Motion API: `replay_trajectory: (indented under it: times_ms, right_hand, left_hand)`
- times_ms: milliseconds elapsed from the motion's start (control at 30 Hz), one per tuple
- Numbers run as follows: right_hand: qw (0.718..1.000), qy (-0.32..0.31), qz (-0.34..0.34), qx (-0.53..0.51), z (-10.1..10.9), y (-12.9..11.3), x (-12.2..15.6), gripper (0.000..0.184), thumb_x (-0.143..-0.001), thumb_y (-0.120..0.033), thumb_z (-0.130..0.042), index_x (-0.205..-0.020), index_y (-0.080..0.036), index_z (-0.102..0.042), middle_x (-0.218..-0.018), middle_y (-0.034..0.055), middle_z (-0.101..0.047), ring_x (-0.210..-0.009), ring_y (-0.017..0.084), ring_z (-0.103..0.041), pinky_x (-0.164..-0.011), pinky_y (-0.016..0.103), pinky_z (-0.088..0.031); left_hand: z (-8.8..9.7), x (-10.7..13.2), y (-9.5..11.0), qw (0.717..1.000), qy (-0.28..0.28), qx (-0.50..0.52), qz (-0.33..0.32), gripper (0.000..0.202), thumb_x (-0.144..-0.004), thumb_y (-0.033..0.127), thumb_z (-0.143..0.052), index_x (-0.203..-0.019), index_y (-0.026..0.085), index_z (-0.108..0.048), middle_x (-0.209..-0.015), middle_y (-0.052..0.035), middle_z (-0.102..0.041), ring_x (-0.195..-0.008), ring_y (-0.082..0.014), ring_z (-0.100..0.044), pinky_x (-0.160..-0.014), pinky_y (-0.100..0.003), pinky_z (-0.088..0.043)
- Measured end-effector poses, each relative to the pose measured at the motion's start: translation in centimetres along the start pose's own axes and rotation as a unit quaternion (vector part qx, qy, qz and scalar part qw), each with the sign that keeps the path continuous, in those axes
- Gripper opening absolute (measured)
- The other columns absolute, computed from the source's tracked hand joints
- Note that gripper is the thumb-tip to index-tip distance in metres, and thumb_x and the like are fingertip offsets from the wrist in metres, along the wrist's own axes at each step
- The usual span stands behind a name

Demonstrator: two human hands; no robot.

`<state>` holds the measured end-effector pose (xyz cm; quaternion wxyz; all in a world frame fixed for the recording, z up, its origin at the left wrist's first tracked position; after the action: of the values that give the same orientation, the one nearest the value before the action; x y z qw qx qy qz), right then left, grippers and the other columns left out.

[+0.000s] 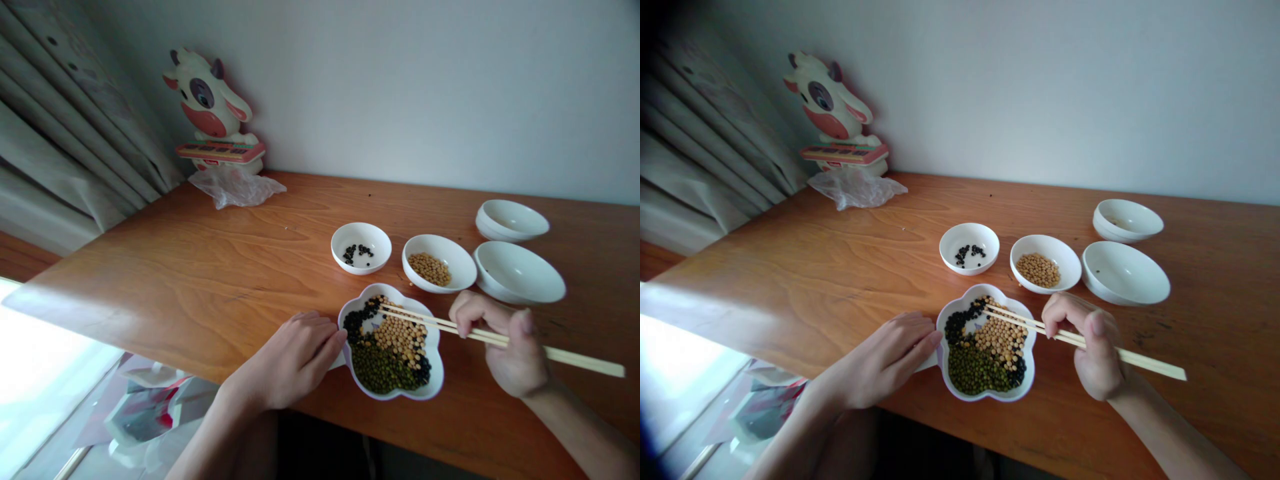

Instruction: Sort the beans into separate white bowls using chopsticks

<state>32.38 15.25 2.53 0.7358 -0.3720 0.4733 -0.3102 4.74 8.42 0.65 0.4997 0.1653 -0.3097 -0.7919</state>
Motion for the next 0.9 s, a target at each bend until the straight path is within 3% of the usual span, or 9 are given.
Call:
replay_trajectory:
  times_ms: [167, 467, 667, 767, 900]
  right_hand:
    - [1.0, 0.001, 0.008, -0.006, -0.2, -0.5, -0.3, 0.075, -0.115, -0.075, -0.028, -0.072, -0.026, -0.065, -0.066, 0.0029, -0.059, -0.062, 0.022, -0.052, -0.062, 0.041, -0.04]
    - [1.0, 0.012, 0.014, -0.013, 0.3, 0.7, 0.4, 0.072, -0.118, -0.067, -0.028, -0.074, -0.026, -0.068, -0.069, 0.0037, -0.06, -0.065, 0.023, -0.054, -0.066, 0.042, -0.041]
    - [0.998, 0.056, 0.016, -0.023, 0.9, -0.3, 0.0, 0.077, -0.115, -0.072, -0.027, -0.07, -0.027, -0.069, -0.062, 0.004, -0.056, -0.06, 0.024, -0.05, -0.062, 0.043, -0.037]
    - [0.994, 0.103, 0.028, -0.025, 2.5, -1.0, 0.1, 0.081, -0.113, -0.077, -0.024, -0.068, -0.029, -0.071, -0.059, 0.0047, -0.053, -0.058, 0.025, -0.047, -0.063, 0.044, -0.036]
    - [0.974, 0.22, 0.055, -0.009, 6.5, -0.9, 0.3, 0.078, -0.109, -0.082, -0.035, -0.068, -0.03, -0.076, -0.06, 0.007, -0.055, -0.063, 0.029, -0.052, -0.07, 0.048, -0.04]
  left_hand:
    - [0.0, 0.0, -0.1, 1.0, 0.003, 0.007, -0.002, 0.051, -0.127, 0.04, -0.032, -0.097, 0.021, -0.069, -0.102, -0.0086, -0.079, -0.096, -0.0245, -0.074, -0.098, -0.039, -0.054]
    - [0.1, 0.3, -0.1, 1.0, 0.023, 0.007, -0.005, 0.058, -0.127, 0.046, -0.029, -0.096, 0.022, -0.072, -0.107, -0.01, -0.082, -0.101, -0.0252, -0.076, -0.102, -0.039, -0.056]
    - [0.0, 0.3, -0.3, 1.0, 0.016, 0.001, 0.003, 0.056, -0.127, 0.046, -0.03, -0.097, 0.022, -0.072, -0.103, -0.0096, -0.08, -0.098, -0.0254, -0.074, -0.099, -0.04, -0.057]
    - [-0.2, 0.2, -0.5, 1.0, 0.004, 0.001, 0.011, 0.054, -0.127, 0.044, -0.031, -0.096, 0.021, -0.069, -0.099, -0.0081, -0.078, -0.094, -0.024, -0.073, -0.097, -0.04, -0.056]
    - [-0.2, 0.2, -0.4, 1.0, 0.008, 0.006, 0.006, 0.052, -0.127, 0.042, -0.032, -0.096, 0.021, -0.069, -0.102, -0.0083, -0.079, -0.096, -0.0241, -0.073, -0.098, -0.04, -0.055]
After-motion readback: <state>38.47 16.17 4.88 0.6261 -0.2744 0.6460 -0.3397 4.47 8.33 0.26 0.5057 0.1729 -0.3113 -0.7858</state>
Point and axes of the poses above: each hand's wrist, its own x-axis away from the middle knuckle, its own z-axis out of the back of the hand, y = z × x, the point moved 8 cm from there along -x, towards the middle knuckle
